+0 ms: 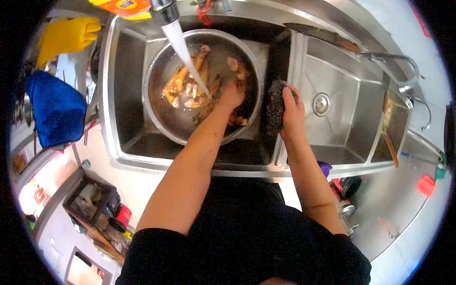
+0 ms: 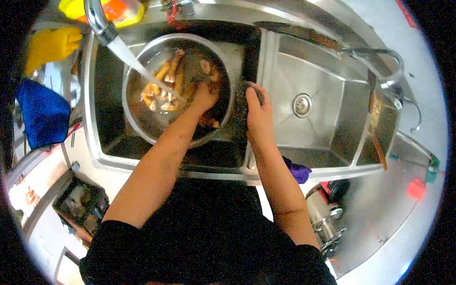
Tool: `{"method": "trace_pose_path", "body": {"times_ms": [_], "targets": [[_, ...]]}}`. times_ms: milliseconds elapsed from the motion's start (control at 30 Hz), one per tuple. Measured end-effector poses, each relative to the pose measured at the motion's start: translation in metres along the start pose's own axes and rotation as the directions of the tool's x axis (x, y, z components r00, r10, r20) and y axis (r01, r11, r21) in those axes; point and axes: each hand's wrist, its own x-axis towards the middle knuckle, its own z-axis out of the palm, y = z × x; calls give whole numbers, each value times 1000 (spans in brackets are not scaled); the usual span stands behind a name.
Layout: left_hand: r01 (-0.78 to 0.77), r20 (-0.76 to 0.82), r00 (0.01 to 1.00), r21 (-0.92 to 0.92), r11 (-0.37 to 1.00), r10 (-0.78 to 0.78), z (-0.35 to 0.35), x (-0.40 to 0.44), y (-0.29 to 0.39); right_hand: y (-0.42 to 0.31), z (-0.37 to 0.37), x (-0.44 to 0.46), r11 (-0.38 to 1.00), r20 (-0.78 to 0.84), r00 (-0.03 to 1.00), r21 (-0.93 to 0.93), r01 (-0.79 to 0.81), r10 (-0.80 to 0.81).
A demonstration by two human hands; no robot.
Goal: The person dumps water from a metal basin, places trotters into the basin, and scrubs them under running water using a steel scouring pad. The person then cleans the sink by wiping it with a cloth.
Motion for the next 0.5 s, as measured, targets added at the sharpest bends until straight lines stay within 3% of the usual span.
{"method": "trace_pose_path", "body": {"times_ms": [67, 100, 167, 200, 233, 333, 367, 500], "targets": [[67, 44, 997, -190, 979, -60, 2, -8, -4, 1, 2, 4, 998, -31, 997, 11, 65, -65], [128, 138, 988, -444, 887, -73, 2, -10, -4, -6, 6, 1, 997, -26, 997, 22, 76, -75], [294, 315, 948, -814, 501, -45, -10, -14, 3, -15, 10, -7, 993, 22, 996, 77, 90, -92], [369, 381, 925, -897, 243, 2, -21, -20, 11, -15, 9, -9, 993, 16, 995, 67, 96, -97], [405, 403, 914, -906, 127, -44, -57, -44, 42, -16, 9, -10, 993, 14, 995, 62, 102, -103], [279, 312, 912, -947, 156, 265, -102, -63, 31, -10, 7, -10, 991, 38, 991, 59, 123, -125], [247, 293, 939, -939, 239, 182, -118, -77, 31, -7, 7, -10, 990, 50, 990, 64, 127, -130], [138, 236, 914, -946, 294, 330, -169, -119, 17, -3, 25, 2, 995, 68, 996, -78, 69, -64]]}}
